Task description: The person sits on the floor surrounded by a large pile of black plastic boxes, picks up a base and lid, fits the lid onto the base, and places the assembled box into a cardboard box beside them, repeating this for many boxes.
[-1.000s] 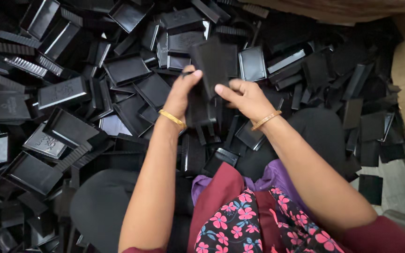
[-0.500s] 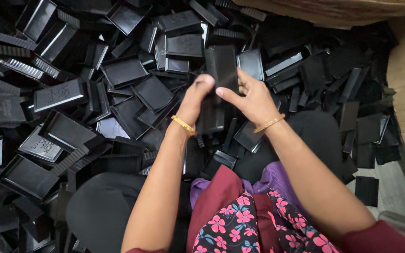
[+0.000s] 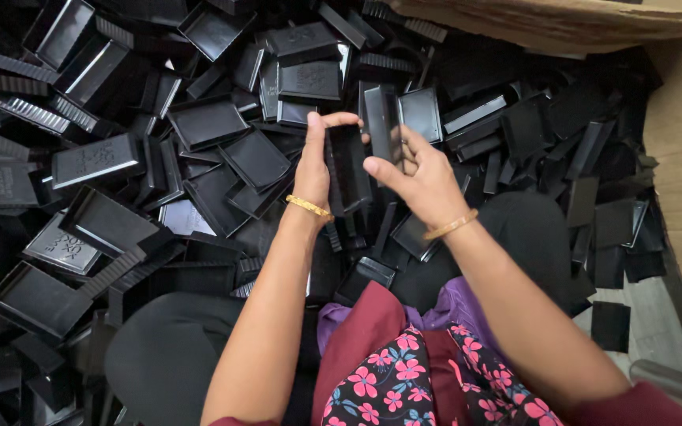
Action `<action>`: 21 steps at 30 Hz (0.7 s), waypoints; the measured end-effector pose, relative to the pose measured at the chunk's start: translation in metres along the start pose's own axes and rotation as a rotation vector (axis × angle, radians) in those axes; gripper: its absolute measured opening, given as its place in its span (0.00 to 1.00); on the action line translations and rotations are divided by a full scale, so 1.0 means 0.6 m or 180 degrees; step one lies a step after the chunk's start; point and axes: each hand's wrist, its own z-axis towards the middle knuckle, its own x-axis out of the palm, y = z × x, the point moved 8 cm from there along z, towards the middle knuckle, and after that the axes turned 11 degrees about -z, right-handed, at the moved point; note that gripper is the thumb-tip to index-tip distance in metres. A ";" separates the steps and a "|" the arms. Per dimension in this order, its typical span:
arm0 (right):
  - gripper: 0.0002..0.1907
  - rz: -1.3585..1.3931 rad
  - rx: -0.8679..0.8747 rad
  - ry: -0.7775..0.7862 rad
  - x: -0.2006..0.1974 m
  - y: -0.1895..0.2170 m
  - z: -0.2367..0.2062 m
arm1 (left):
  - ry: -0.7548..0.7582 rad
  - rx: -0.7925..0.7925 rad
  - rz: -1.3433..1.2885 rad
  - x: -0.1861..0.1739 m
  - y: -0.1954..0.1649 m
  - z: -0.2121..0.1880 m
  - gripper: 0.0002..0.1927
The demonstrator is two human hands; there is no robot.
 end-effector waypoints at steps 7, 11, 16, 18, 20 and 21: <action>0.43 -0.0818 -0.0158 -0.0116 0.042 0.000 -0.036 | -0.0143 0.0387 0.0333 0.022 -0.011 -0.013 0.33; 0.33 0.0308 0.0463 0.0886 0.060 -0.022 -0.036 | 0.0157 0.0746 0.1031 0.031 -0.047 -0.014 0.31; 0.25 0.0466 0.0699 0.1451 0.058 -0.021 -0.052 | -0.0687 0.2103 0.2988 0.027 -0.133 -0.038 0.34; 0.24 -0.0099 0.0185 0.0859 0.045 -0.009 -0.056 | -0.0996 0.2460 0.3101 0.029 -0.148 -0.055 0.34; 0.25 -0.0361 -0.0313 0.0025 0.029 0.010 -0.069 | -0.1262 0.2552 0.3111 0.028 -0.154 -0.065 0.35; 0.23 -0.0614 -0.0316 -0.0089 0.033 0.012 -0.074 | -0.1373 0.2459 0.3067 0.024 -0.153 -0.065 0.35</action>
